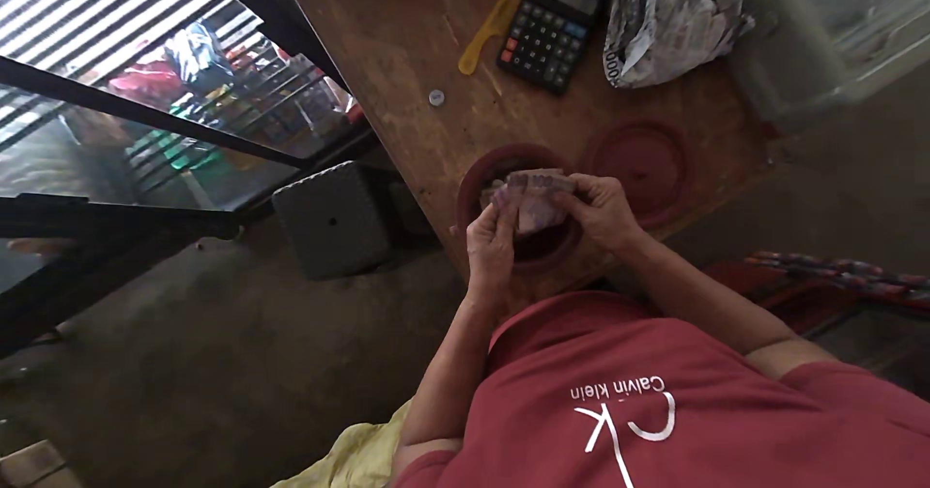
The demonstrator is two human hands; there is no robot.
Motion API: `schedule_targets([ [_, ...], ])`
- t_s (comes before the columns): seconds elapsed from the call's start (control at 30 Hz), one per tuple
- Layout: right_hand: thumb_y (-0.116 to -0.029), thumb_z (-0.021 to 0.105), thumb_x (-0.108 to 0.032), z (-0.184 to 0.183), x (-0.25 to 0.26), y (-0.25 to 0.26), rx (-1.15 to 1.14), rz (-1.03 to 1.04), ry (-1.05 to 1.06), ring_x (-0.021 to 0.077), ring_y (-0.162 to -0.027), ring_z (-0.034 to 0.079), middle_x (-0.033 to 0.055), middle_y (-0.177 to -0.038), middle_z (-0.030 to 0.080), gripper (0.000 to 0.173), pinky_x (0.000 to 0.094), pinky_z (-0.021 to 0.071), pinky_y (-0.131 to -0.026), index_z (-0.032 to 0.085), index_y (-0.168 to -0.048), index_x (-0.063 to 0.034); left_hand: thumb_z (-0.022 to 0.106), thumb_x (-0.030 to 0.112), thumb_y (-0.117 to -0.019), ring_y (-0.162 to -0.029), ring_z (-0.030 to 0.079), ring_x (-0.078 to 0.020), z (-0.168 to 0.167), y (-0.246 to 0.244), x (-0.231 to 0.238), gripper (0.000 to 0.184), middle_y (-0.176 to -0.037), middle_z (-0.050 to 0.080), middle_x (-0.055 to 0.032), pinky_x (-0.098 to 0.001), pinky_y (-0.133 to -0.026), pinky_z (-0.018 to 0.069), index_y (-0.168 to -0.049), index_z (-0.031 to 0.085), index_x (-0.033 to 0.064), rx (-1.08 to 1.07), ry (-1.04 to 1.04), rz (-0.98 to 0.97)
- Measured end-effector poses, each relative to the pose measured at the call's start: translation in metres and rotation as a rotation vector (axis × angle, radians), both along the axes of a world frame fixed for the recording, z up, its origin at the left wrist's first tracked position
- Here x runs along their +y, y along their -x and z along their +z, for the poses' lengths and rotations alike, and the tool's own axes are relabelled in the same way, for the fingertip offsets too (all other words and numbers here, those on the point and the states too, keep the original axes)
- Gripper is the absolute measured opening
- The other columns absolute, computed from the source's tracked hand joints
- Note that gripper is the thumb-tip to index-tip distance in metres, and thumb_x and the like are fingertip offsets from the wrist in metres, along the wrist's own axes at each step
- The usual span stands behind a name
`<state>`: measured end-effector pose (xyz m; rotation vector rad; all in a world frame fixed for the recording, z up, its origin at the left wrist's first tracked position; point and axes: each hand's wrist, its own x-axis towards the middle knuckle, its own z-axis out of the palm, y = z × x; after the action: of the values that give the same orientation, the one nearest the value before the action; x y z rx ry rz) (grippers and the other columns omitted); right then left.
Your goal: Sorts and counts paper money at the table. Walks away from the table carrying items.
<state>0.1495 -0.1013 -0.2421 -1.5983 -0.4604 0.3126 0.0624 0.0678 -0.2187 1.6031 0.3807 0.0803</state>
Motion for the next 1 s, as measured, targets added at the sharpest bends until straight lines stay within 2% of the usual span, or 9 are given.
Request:
schedule_targets([
  [0.1, -0.0991, 0.060, -0.004, 0.001, -0.001, 0.002, -0.036, -0.037, 0.034, -0.0046, -0.077, 0.062, 0.0004, -0.088, 0.069, 0.012, 0.0134, 0.0536, -0.073, 0.069, -0.100, 0.0044, 0.049, 0.032, -0.1090, -0.068, 0.062, -0.0029, -0.004, 0.000, 0.001, 0.027, -0.082, 0.065, 0.0030, -0.0225, -0.062, 0.0546, -0.104, 0.068, 0.0132, 0.074, -0.015, 0.098],
  [0.2, -0.1032, 0.054, -0.009, -0.005, -0.007, 0.002, -0.126, 0.064, -0.079, 0.0001, -0.091, 0.063, 0.0031, -0.098, 0.067, 0.023, 0.0175, 0.0543, -0.084, 0.070, -0.095, 0.0049, 0.048, 0.033, -0.1091, -0.073, 0.065, -0.0031, -0.005, -0.002, 0.002, 0.028, -0.085, 0.068, 0.0046, -0.0241, -0.069, 0.0575, -0.104, 0.068, 0.0145, 0.083, 0.062, 0.191],
  [0.3, -0.1100, 0.041, -0.020, -0.005, -0.008, 0.003, -0.029, 0.102, -0.135, 0.0012, -0.082, 0.065, -0.0028, -0.086, 0.070, 0.039, 0.0221, 0.0570, -0.079, 0.070, -0.091, -0.0015, 0.049, 0.031, -0.1087, -0.071, 0.066, -0.0020, -0.005, 0.000, 0.003, 0.026, -0.083, 0.069, 0.0058, -0.0218, -0.065, 0.0575, -0.103, 0.070, 0.0160, 0.034, 0.115, 0.209],
  [0.4, -0.1030, 0.055, -0.011, 0.004, -0.001, 0.001, 0.069, 0.013, 0.013, 0.0014, -0.068, 0.060, -0.0003, -0.084, 0.063, 0.015, 0.0192, 0.0546, -0.064, 0.064, -0.105, 0.0015, 0.050, 0.028, -0.1086, -0.071, 0.067, -0.0023, -0.003, -0.001, 0.000, 0.024, -0.083, 0.069, 0.0055, -0.0222, -0.066, 0.0583, -0.104, 0.070, 0.0142, 0.016, 0.124, 0.173],
  [0.5, -0.0971, 0.066, -0.011, 0.008, 0.007, -0.001, 0.062, 0.000, 0.071, -0.0022, -0.064, 0.057, -0.0016, -0.081, 0.062, 0.011, 0.0145, 0.0503, -0.060, 0.065, -0.097, -0.0002, 0.050, 0.026, -0.1087, -0.073, 0.067, -0.0021, -0.002, 0.001, -0.003, 0.023, -0.085, 0.069, 0.0054, -0.0226, -0.069, 0.0585, -0.106, 0.069, 0.0141, 0.001, 0.132, 0.116],
  [0.63, -0.0982, 0.062, -0.007, 0.004, 0.007, -0.001, -0.002, 0.013, 0.069, -0.0031, -0.069, 0.058, 0.0003, -0.085, 0.064, 0.011, 0.0132, 0.0507, -0.064, 0.066, -0.092, 0.0010, 0.050, 0.027, -0.1086, -0.069, 0.064, -0.0019, -0.003, 0.002, -0.002, 0.023, -0.081, 0.067, 0.0057, -0.0220, -0.064, 0.0567, -0.102, 0.068, 0.0144, 0.026, 0.093, 0.099],
  [0.77, -0.0983, 0.059, -0.002, 0.001, 0.004, 0.001, 0.016, 0.000, 0.040, -0.0018, -0.071, 0.061, 0.0024, -0.090, 0.066, 0.010, 0.0151, 0.0544, -0.066, 0.066, -0.100, 0.0048, 0.050, 0.033, -0.1085, -0.070, 0.065, -0.0043, -0.004, 0.001, -0.002, 0.027, -0.082, 0.067, 0.0037, -0.0245, -0.064, 0.0576, -0.101, 0.068, 0.0148, 0.079, 0.103, 0.142],
  [0.93, -0.0953, 0.054, 0.006, -0.008, -0.009, -0.002, -0.092, 0.115, -0.058, 0.0053, -0.093, 0.065, 0.0076, -0.104, 0.068, 0.017, 0.0212, 0.0564, -0.083, 0.070, -0.100, 0.0061, 0.049, 0.035, -0.1083, -0.072, 0.067, -0.0047, -0.002, 0.000, -0.001, 0.028, -0.083, 0.069, 0.0041, -0.0254, -0.065, 0.0591, -0.101, 0.069, 0.0155, 0.085, 0.138, 0.220],
  [1.0, -0.0957, 0.047, 0.007, -0.006, -0.008, -0.003, -0.062, 0.087, -0.052, 0.0064, -0.087, 0.066, 0.0085, -0.102, 0.069, 0.023, 0.0227, 0.0575, -0.078, 0.069, -0.102, 0.0067, 0.050, 0.034, -0.1082, -0.072, 0.067, -0.0042, -0.001, 0.000, -0.001, 0.028, -0.082, 0.069, 0.0045, -0.0246, -0.065, 0.0583, -0.101, 0.069, 0.0155, 0.078, 0.128, 0.225],
])
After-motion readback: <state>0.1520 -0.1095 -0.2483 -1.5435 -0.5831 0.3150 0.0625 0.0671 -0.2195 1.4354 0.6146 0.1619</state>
